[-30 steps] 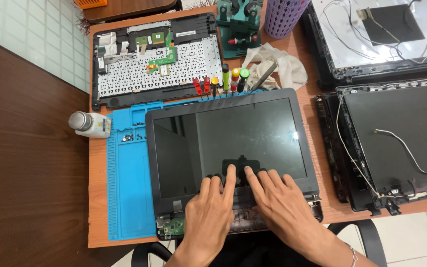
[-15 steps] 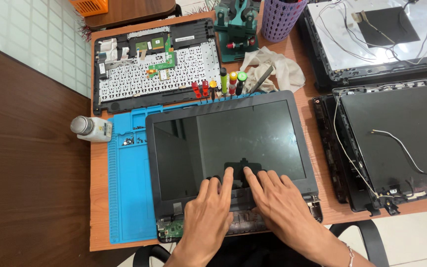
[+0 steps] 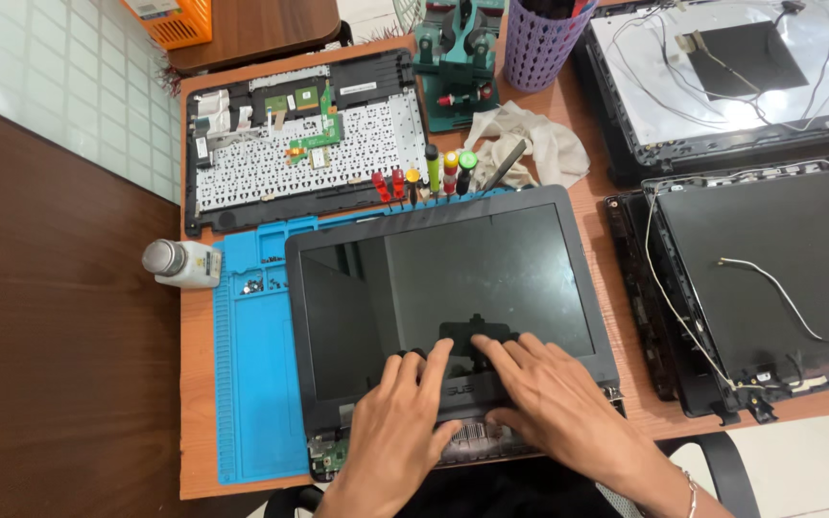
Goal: The person assembles a laptop by positioning a screen panel onto the frame and applying adhesive tape along the edges to secure it.
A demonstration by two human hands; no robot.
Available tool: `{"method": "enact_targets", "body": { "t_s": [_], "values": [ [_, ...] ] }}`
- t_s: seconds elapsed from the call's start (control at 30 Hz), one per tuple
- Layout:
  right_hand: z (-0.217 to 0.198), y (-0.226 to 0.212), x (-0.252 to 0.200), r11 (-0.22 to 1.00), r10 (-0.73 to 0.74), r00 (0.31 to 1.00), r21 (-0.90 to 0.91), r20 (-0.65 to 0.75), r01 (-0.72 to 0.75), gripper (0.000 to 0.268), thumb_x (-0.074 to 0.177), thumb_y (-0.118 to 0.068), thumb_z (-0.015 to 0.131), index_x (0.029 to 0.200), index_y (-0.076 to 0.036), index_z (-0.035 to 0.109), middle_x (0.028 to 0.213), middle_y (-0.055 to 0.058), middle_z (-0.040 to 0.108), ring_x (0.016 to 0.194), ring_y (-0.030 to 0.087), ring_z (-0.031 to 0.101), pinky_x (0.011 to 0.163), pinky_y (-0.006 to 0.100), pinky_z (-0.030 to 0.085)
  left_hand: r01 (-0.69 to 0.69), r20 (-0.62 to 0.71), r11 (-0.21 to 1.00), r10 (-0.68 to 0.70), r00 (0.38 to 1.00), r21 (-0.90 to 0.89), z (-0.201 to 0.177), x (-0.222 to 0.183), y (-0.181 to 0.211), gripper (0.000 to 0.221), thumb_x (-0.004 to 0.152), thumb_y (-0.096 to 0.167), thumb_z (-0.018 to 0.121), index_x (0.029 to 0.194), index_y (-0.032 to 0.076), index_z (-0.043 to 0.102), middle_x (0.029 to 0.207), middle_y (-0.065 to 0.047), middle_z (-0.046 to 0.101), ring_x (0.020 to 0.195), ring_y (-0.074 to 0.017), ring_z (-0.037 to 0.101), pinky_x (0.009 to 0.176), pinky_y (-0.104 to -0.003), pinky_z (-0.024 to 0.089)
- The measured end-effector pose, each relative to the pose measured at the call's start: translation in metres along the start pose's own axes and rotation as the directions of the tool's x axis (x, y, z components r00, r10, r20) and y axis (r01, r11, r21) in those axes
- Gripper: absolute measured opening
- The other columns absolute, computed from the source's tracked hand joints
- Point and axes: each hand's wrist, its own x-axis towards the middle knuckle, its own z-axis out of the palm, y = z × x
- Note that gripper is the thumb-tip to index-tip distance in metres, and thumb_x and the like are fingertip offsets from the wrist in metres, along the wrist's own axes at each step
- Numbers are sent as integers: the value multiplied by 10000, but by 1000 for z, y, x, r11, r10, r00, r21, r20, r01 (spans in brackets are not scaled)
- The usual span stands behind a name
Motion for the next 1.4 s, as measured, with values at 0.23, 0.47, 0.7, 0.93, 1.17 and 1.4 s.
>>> {"method": "enact_targets", "body": {
  "t_s": [0.23,0.47,0.7,0.93,1.17,1.4],
  "values": [
    [-22,4,13,988,125,991,96,-56,-120,574,802,-275,793,1282,-49,573,985,117,634,923,321,612,796,421,491,-152,-227,988,150,962,11,-24,13,-8,476,852,260,750,1234,13,609,1039,-121,669,980,-312,624,762,-415,544],
    [-56,18,29,908,342,915,325,-213,-263,524,827,-265,765,1301,-99,618,1119,89,708,1019,270,695,793,385,548,-207,-373,974,225,900,88,-63,42,-10,198,890,162,685,1068,77,701,920,-60,658,897,-279,631,747,-398,534],
    [-76,40,48,864,397,824,467,-403,-188,549,848,-248,749,1331,-64,566,1315,126,669,1097,286,713,873,376,593,-304,-440,943,331,835,134,-102,84,0,80,877,134,688,933,87,720,868,-34,651,849,-253,625,704,-398,488],
    [-94,51,66,701,619,715,638,-324,-318,559,865,-291,691,1385,-130,560,1356,87,671,1130,297,738,883,406,599,-412,-543,881,470,696,234,-133,145,16,100,900,123,680,985,77,702,911,-56,643,879,-269,615,755,-404,484],
    [-100,64,83,677,650,671,674,-358,-296,686,881,-344,662,1515,-185,451,1485,145,543,1276,351,625,880,461,591,-448,-534,830,557,636,332,-156,207,36,275,939,112,660,1212,80,658,996,-80,627,949,-288,602,785,-422,468],
    [-98,67,90,666,660,659,688,-362,-289,796,843,-389,692,1552,-187,392,1503,155,510,1260,365,628,885,488,608,-436,-510,814,581,634,385,-167,272,48,394,951,151,655,1342,130,609,1027,-73,622,1009,-283,595,855,-430,477]
  ]
}}
